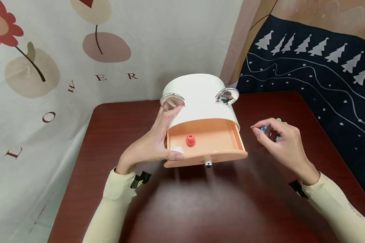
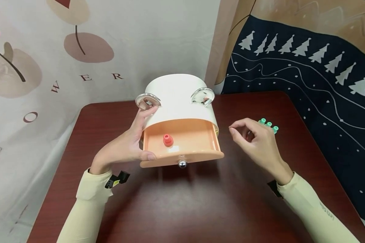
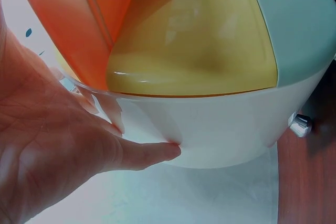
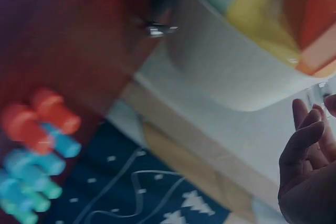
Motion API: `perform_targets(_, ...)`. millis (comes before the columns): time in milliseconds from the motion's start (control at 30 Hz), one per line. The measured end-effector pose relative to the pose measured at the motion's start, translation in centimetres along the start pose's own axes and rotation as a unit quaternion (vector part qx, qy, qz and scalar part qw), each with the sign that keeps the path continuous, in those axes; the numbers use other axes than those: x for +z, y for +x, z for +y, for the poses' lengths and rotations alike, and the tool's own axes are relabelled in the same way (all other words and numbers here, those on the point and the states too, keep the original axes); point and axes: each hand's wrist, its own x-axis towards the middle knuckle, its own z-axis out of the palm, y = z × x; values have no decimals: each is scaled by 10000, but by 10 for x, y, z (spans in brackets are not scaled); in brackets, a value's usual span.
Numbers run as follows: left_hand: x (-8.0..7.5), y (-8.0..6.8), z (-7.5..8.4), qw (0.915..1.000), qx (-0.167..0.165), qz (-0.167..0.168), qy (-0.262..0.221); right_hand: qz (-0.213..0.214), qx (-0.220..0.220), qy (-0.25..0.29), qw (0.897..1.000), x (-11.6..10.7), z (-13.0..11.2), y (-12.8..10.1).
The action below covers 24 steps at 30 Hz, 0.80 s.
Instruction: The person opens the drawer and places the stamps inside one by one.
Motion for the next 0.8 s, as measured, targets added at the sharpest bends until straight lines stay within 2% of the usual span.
perform_targets(100,-1,0,0,10000,-36,-27,18,-31,420,-104,9991,1,14,-11)
perform_targets(300,0,-1,0,10000,-18,42,16,-426,1171,-512,9909,6,40,-30)
perform_targets(567,4,-4,1,9997,-188,106,-78,-766,1380,-1260,9794,8,70,-41)
perform_targets(800,3,0,2,9998,-154,80,-47,-983,1751,-1374,9700,6,86,-44)
